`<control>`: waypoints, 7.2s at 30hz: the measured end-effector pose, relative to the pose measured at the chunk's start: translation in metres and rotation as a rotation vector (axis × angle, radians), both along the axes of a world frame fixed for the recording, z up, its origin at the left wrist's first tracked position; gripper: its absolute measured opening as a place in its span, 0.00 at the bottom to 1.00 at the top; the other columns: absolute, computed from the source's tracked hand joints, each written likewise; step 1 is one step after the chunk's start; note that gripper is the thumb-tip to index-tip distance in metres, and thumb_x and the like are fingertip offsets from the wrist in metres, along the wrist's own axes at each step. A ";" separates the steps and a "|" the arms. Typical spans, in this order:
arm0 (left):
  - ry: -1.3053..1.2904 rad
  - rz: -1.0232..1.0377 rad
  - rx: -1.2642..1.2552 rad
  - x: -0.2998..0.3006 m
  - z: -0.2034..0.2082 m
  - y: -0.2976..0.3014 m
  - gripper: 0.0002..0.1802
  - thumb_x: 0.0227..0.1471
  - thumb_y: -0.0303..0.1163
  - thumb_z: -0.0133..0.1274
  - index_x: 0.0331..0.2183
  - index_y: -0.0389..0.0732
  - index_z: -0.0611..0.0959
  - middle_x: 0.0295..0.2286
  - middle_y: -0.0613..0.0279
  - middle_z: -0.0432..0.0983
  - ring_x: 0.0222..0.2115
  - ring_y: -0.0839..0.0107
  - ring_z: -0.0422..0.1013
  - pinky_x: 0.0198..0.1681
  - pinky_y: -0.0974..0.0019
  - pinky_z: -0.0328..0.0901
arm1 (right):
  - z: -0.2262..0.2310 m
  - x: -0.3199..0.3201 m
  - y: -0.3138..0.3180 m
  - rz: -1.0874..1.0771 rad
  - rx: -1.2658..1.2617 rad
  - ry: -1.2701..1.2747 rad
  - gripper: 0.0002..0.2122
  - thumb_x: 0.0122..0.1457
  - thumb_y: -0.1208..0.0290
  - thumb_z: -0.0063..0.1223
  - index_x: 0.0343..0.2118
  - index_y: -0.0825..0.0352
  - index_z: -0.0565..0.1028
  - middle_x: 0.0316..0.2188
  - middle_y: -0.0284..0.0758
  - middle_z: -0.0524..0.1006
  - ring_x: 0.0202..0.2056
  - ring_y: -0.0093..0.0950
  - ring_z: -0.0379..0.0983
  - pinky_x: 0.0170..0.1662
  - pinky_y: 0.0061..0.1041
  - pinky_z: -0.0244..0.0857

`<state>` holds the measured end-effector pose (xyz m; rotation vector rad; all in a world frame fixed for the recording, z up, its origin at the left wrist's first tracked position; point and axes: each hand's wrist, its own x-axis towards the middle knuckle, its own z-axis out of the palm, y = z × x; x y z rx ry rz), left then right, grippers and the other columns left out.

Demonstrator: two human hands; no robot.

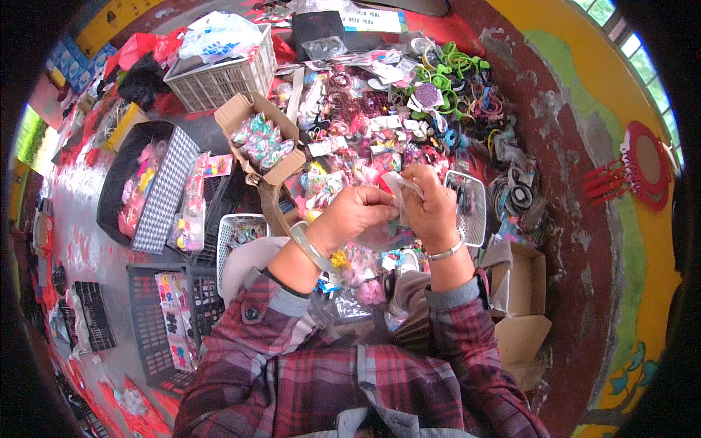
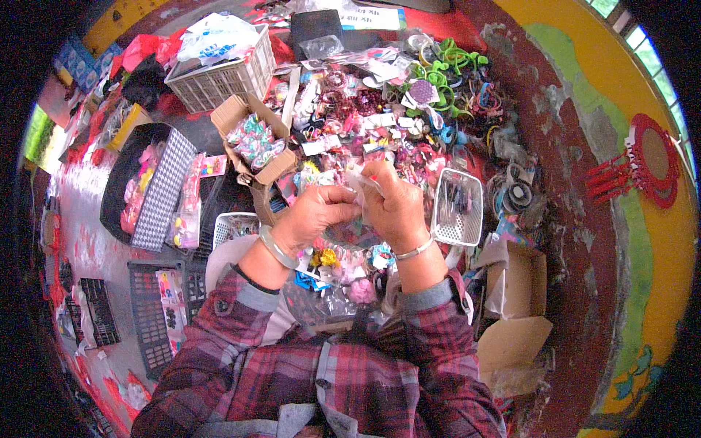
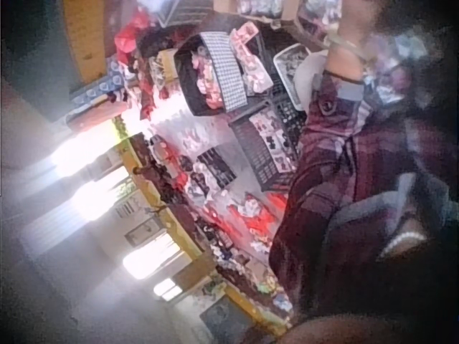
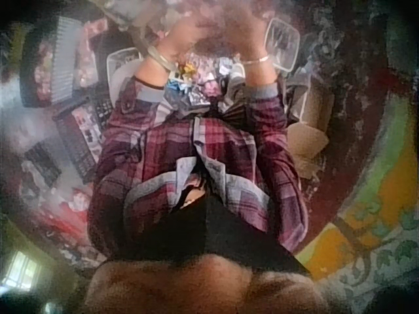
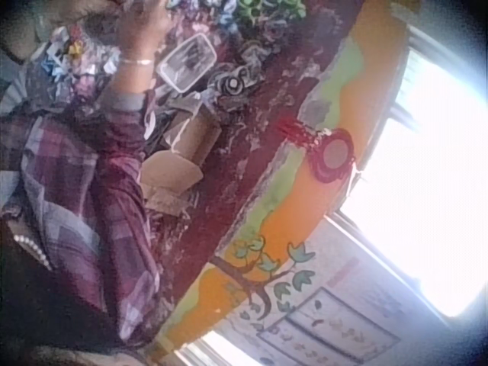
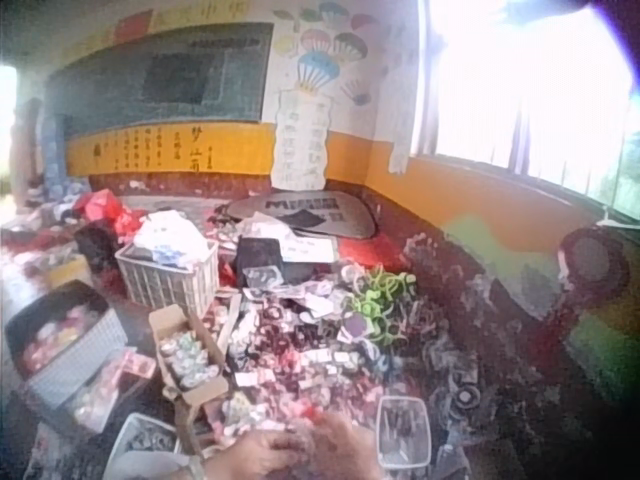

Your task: The person wipes hair accessories with a white cloth, places them into a small plastic bag, and then seals the bag with their hands while sitting among various bins of supplies.

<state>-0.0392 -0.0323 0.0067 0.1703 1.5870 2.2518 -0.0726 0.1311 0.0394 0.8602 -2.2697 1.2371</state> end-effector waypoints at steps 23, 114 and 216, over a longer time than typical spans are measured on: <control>0.145 0.343 0.030 0.004 0.009 -0.002 0.06 0.51 0.28 0.53 0.31 0.37 0.79 0.25 0.73 0.72 0.25 0.85 0.65 0.29 0.79 0.60 | 0.021 -0.018 0.040 0.007 -0.905 -0.650 0.17 0.62 0.59 0.39 0.42 0.70 0.69 0.33 0.36 0.75 0.31 0.25 0.73 0.35 0.23 0.68; 0.431 0.152 -0.451 -0.002 -0.009 0.006 0.04 0.49 0.26 0.52 0.26 0.35 0.78 0.23 0.69 0.69 0.25 0.84 0.63 0.28 0.76 0.60 | 0.024 -0.024 0.069 -0.248 -0.120 -0.164 0.07 0.48 0.84 0.53 0.31 0.67 0.76 0.24 0.31 0.74 0.24 0.16 0.66 0.29 0.14 0.60; -0.046 -0.068 0.345 0.020 0.032 0.004 0.39 0.42 0.45 0.60 0.50 0.35 0.65 0.38 0.61 0.71 0.39 0.73 0.70 0.43 0.68 0.66 | 0.008 -0.004 0.031 0.558 -1.243 -1.052 0.14 0.57 0.67 0.47 0.43 0.70 0.69 0.34 0.36 0.76 0.30 0.28 0.76 0.33 0.25 0.73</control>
